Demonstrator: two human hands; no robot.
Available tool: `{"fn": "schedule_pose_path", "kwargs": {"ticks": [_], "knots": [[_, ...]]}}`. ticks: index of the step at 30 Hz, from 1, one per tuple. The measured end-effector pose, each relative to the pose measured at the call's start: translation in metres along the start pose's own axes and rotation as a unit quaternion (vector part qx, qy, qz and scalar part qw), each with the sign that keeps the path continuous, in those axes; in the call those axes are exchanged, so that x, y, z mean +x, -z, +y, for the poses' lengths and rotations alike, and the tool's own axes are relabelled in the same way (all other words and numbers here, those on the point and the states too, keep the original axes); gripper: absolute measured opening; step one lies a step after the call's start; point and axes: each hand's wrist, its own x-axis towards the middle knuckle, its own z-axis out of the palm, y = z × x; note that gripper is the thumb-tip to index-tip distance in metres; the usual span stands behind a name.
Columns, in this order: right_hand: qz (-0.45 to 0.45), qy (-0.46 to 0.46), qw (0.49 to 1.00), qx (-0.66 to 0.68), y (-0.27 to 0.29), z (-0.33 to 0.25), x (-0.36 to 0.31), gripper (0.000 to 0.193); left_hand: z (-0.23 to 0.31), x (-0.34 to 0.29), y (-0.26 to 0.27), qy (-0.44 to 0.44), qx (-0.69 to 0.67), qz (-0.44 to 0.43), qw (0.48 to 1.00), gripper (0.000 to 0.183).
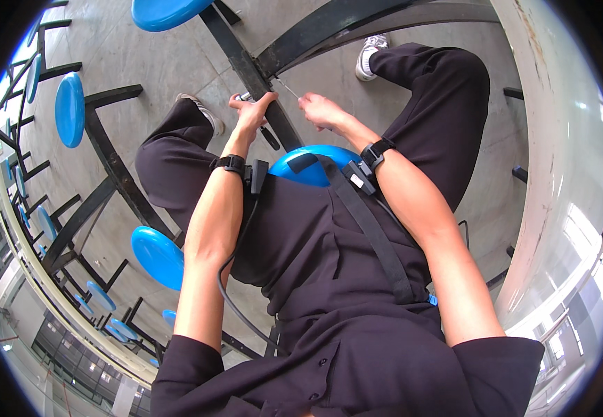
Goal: The person uses a wrench to tighten a bolt on the metal support frame of a cafeteria table and stool unit.
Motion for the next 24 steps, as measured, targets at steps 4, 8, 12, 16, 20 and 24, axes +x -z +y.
{"fn": "schedule_pose_path", "kwargs": {"ticks": [4, 8, 12, 16, 20, 24], "knots": [[-0.009, 0.008, 1.0, 0.018, -0.006, 0.008, 0.001, 0.026, -0.003, 0.002, 0.002, -0.003, -0.014, -0.002, 1.0, 0.106], [-0.067, -0.014, 0.995, 0.067, -0.001, 0.021, 0.013, 0.029, 0.0, 0.001, -0.001, -0.001, 0.004, -0.003, 1.0, 0.106], [-0.106, -0.027, 0.993, 0.051, -0.007, 0.021, 0.017, 0.033, -0.005, 0.003, 0.004, -0.01, 0.008, 0.002, 1.0, 0.104], [-0.105, 0.001, 0.993, 0.056, -0.006, 0.032, 0.026, 0.035, 0.004, -0.003, 0.0, 0.003, -0.004, -0.027, 1.0, 0.102], [-0.12, 0.002, 0.99, 0.075, -0.009, 0.037, 0.038, 0.036, 0.004, -0.005, 0.003, 0.009, -0.024, -0.042, 0.999, 0.1], [-0.082, 0.046, 0.995, 0.019, -0.015, 0.034, 0.049, 0.033, 0.004, -0.004, 0.007, 0.008, -0.043, -0.067, 0.997, 0.098]]}}
